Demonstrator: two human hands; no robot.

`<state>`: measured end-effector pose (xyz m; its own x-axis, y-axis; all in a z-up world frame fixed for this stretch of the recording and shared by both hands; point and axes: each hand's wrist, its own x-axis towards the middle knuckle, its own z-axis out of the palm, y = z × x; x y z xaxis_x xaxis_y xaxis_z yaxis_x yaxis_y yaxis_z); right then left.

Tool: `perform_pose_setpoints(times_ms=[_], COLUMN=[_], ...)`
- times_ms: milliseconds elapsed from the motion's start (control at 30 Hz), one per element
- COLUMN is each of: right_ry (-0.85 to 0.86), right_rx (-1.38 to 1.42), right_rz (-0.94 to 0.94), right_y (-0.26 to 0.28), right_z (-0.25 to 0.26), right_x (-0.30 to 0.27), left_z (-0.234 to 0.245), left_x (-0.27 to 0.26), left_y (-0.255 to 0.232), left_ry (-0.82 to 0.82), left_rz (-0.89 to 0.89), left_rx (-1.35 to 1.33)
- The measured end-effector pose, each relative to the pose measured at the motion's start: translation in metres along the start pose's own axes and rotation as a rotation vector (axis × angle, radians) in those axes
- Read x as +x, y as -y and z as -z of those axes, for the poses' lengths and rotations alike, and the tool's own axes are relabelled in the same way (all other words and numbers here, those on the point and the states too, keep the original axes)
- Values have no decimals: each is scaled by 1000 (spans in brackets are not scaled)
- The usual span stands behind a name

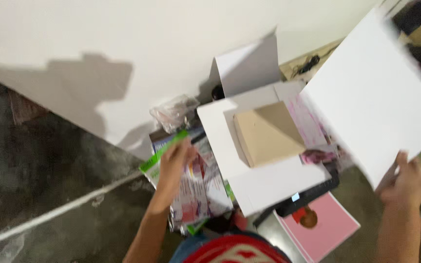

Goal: The person removes a printed photo from a printer tray, opens a green envelope of photo paper by hand, and sorts through several sheets of paper and printed materials on a desk.

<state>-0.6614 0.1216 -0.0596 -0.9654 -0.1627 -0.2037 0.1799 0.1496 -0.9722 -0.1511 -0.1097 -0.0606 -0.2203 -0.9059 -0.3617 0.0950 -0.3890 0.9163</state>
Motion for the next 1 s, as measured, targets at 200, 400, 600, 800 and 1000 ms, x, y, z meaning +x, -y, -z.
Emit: perform_pose_setpoints(times_ms=[200, 400, 600, 800, 1000], right_ry=[151, 328, 319, 438, 486], right_rx=[-136, -144, -131, 41, 383], right_rz=[-81, 81, 58, 100, -43], right_y=[15, -3, -6, -26, -51], right_z=[-26, -48, -46, -46, -52], right_x=[-89, -93, -89, -89, -98], left_z=[19, 2, -10, -40, -111], left_x=[0, -3, -6, -28, -50], left_y=[46, 46, 40, 13, 9], left_ry=[-25, 67, 110, 330, 565], left_rz=[70, 44, 23, 55, -70], left_rx=[35, 38, 68, 124, -315])
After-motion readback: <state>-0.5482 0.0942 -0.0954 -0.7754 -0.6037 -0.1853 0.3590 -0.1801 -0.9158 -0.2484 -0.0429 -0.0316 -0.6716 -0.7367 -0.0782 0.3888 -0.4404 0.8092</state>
